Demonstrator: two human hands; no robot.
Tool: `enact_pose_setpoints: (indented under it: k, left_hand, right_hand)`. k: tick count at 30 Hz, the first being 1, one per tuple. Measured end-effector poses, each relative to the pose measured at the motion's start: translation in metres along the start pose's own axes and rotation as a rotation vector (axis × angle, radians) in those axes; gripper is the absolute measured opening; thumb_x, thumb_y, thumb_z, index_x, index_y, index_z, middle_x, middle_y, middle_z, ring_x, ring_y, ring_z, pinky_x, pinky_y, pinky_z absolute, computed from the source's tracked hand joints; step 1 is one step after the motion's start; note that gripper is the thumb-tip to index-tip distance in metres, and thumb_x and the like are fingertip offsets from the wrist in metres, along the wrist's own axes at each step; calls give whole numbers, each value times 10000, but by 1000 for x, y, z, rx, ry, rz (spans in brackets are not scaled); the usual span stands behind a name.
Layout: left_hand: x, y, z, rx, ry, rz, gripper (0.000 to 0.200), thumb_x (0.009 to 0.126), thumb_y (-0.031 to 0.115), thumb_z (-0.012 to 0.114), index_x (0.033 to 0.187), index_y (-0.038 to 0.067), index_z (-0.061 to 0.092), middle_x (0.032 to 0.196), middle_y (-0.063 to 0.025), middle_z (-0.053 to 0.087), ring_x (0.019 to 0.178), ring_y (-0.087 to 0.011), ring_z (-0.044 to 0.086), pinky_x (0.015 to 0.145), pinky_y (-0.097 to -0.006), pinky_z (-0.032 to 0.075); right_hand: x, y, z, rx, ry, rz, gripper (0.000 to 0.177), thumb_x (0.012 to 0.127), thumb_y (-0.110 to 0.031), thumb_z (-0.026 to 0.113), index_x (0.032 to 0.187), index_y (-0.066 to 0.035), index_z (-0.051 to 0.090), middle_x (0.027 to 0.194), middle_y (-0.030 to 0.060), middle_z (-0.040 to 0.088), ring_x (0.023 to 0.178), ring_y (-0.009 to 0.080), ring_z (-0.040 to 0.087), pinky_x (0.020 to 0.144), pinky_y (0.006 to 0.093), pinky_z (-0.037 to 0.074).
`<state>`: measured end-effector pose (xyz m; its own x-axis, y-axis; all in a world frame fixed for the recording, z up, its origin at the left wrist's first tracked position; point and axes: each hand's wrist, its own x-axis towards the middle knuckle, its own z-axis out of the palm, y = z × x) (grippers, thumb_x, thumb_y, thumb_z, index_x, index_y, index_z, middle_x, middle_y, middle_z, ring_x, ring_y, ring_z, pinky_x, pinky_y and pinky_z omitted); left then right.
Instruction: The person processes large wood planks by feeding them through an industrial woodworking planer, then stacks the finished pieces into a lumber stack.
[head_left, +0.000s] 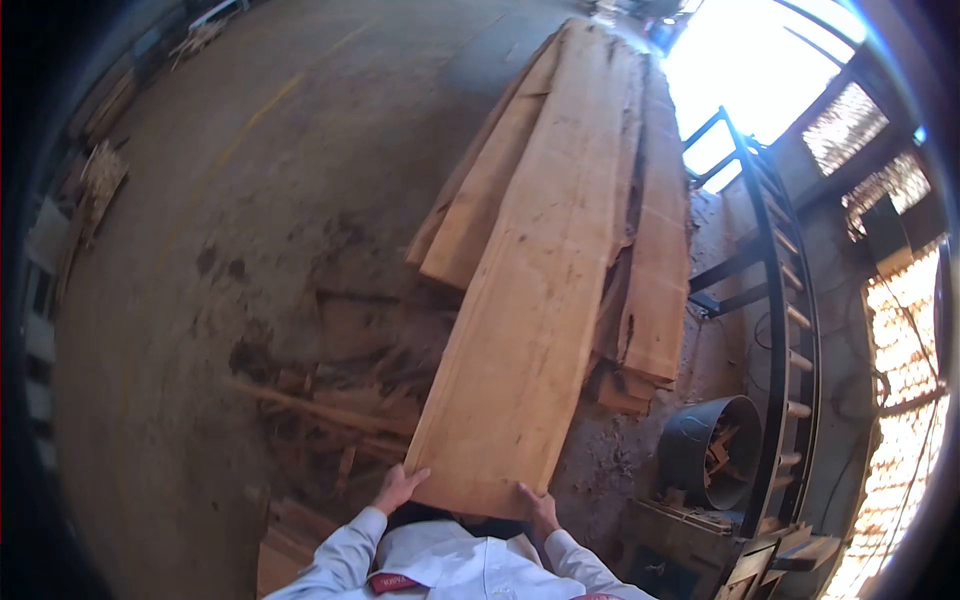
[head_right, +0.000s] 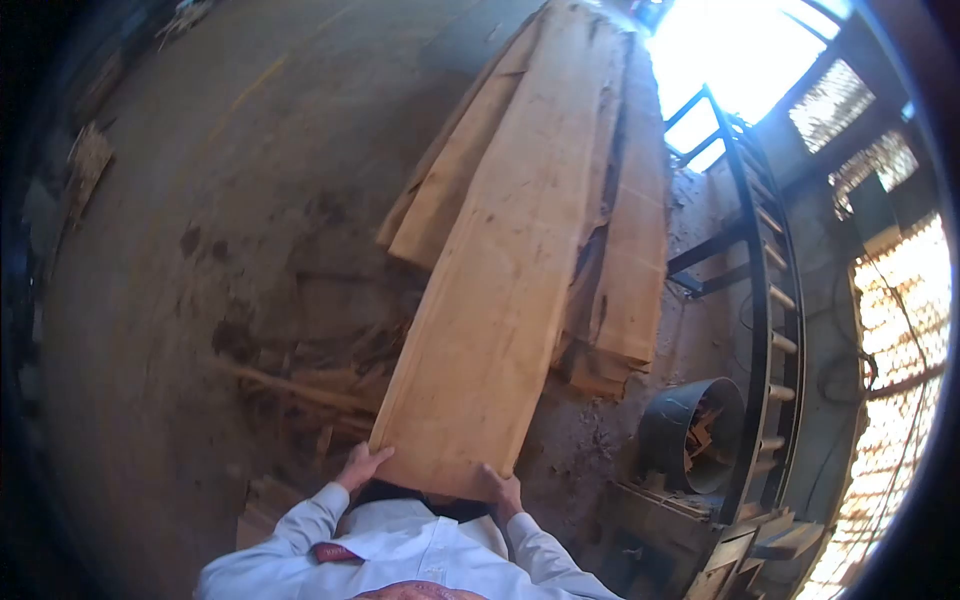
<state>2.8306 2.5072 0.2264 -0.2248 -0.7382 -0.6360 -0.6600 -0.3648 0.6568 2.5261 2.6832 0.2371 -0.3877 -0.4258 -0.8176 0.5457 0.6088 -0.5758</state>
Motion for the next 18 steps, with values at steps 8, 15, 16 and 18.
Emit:
enact_pose_setpoints:
  k: [8,15,16,18]
  left_hand:
    - [4,1,-47,24,118,-82,810,915,663,603,1108,-123,630,1119,-398,634,1123,-515,606,934,-529,493]
    - [71,-33,-102,135,146,-111,809,982,672,449,1002,-98,698,986,-366,664,997,-479,665,827,-523,509]
    - [74,-29,-104,110,205,-69,810,974,676,464,998,-100,696,970,-366,663,979,-472,672,812,-522,510]
    - [59,-27,-96,73,324,-16,814,958,685,493,990,-105,692,940,-366,661,945,-459,684,783,-521,512]
  right_hand:
    - [20,35,41,-9,-7,-49,547,932,-334,764,1308,33,613,1244,116,670,1020,199,666,874,347,548]
    - [61,62,122,-105,-67,-68,548,953,-355,731,1307,47,612,1216,111,676,1017,202,656,878,354,539]
    - [64,52,124,-127,-90,-44,549,955,-358,728,1304,50,614,1212,111,677,1017,203,656,879,353,540]
    - [47,27,120,-197,-191,-28,577,965,-402,706,1281,73,617,1199,121,679,1019,205,655,869,352,543]
